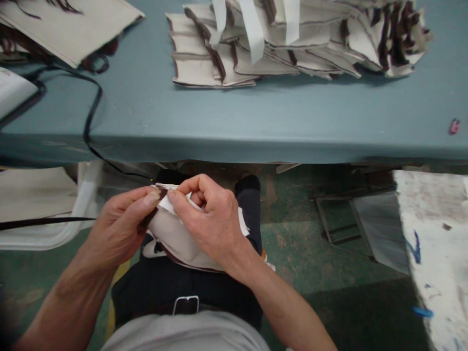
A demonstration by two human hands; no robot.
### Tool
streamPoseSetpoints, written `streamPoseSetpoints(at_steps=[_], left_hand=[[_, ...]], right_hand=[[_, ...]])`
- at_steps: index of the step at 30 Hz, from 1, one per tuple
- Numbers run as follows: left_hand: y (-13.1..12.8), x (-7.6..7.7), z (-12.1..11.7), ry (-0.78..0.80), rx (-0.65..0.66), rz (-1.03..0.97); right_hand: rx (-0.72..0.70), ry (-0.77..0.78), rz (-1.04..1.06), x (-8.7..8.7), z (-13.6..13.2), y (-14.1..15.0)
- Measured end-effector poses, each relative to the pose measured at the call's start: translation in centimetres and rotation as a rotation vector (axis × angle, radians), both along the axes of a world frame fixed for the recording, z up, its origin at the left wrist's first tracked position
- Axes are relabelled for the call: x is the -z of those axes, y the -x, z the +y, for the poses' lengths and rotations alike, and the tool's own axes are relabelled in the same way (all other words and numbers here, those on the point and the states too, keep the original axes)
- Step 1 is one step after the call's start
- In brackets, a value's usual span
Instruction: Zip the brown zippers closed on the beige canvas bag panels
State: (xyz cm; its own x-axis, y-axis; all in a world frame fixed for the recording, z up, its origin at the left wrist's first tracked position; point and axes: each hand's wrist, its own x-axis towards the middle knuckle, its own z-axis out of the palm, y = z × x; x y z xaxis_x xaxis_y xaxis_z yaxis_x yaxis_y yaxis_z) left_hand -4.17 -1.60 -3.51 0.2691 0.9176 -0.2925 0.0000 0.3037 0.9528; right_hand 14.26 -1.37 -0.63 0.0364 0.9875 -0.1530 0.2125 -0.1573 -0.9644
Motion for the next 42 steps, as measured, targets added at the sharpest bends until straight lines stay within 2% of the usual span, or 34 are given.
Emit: streamPoseSetpoints(at_steps=[7,13,20,25,35,42], left_hand=[[-0.3,0.0,0.2,-0.004,-0.023,0.031],[-1.1,-0.3,0.4,0.043,-0.148,-0.074],[-1.0,0.2,0.1,0.014,-0.143,-0.057],[-1.2,0.1,-0.1,-0.006,-0.176,-0.005],[-2.6,-2.1,0.4,-0.193,-0.160,0.279],[-2.5,-2.4,0.2,-0.282,-0.146,0.406]], right_hand=[[0.005,-0.029,-0.073,0.3,0.0,0.1],[0.002,-0.141,-0.148,0.4,-0.1,0.3],[-0.007,-0.178,-0.160,0.7,-0.2,0.7],[-0.001,-0.132,-0.121,0.9,-0.3,0.8],[0.004,0.025,0.073,1.8,-0.1,0.7],[-0.024,0.129,0.207,2.0,0.0,0.8]])
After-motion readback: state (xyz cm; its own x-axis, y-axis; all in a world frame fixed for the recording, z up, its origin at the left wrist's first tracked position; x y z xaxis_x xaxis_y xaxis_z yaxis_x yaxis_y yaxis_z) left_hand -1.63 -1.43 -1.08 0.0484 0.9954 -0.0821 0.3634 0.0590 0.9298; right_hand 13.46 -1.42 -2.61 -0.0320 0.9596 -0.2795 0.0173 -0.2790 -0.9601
